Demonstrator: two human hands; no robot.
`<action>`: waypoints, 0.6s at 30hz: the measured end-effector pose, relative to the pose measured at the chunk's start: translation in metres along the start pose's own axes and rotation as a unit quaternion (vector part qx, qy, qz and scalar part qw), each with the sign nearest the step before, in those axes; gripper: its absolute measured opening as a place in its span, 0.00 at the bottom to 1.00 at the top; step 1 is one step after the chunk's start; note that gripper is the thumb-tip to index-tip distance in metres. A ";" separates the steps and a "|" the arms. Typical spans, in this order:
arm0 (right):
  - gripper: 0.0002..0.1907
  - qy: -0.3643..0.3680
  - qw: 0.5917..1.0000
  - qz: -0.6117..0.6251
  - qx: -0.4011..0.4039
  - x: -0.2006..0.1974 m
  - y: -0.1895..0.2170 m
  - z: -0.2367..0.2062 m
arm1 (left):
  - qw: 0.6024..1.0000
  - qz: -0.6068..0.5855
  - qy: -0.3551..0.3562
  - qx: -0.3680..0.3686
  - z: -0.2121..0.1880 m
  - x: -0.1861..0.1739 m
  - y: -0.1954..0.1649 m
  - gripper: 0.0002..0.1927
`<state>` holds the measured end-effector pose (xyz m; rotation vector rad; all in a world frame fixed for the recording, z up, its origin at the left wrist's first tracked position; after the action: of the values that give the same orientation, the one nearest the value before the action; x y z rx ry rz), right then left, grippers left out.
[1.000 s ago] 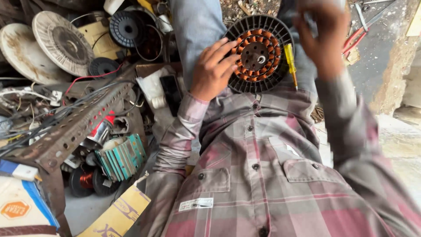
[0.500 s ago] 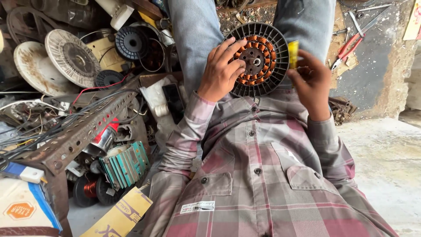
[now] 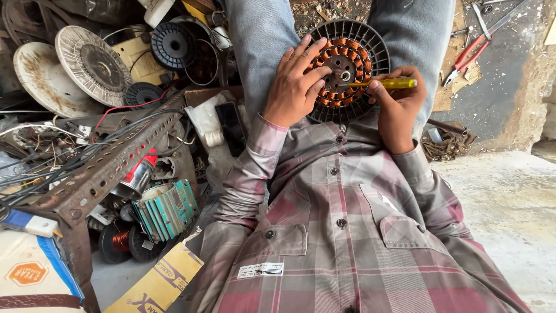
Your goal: The person is repairing an electrical motor rotor. They use a screwdriver to adjust and secure the copper windings and insulation on the rotor, which is resting on their lap.
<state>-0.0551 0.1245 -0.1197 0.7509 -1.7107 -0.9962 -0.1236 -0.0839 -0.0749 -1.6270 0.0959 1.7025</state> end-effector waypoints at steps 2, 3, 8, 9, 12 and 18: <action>0.14 0.003 1.000 0.013 0.003 0.000 -0.006 0.001 | 1.000 -0.008 0.004 -0.007 -0.001 0.000 0.001 0.07; 0.14 0.007 1.000 0.015 0.000 0.000 -0.008 0.002 | 1.000 -0.008 0.005 -0.012 -0.001 0.000 0.001 0.06; 0.14 0.019 1.000 -0.010 0.005 0.004 -0.016 0.000 | 1.000 0.001 -0.012 -0.005 -0.001 0.001 -0.002 0.05; 0.14 0.020 1.000 -0.010 0.005 0.006 -0.016 -0.001 | 1.000 -0.004 -0.021 -0.003 -0.003 -0.001 -0.003 0.05; 0.14 0.024 0.999 -0.022 0.002 0.014 -0.016 0.000 | 0.998 -0.049 -0.038 0.004 -0.012 -0.005 -0.005 0.06; 0.12 0.026 0.999 -0.012 0.031 0.023 -0.015 0.010 | 0.975 -0.172 -0.112 -0.084 -0.031 -0.018 0.008 0.09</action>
<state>-0.0713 0.1009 -0.1250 0.8322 -1.6977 -0.9361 -0.1042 -0.1140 -0.0683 -1.4558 -0.4266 1.6405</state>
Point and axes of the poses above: each hand's wrist, its own z-axis towards the middle knuckle, its own x-axis out of the palm, y = z × x, the point moved 8 cm from there along z, towards the middle knuckle, and after that the axes turned 11 degrees about z, right-handed, at the moved point
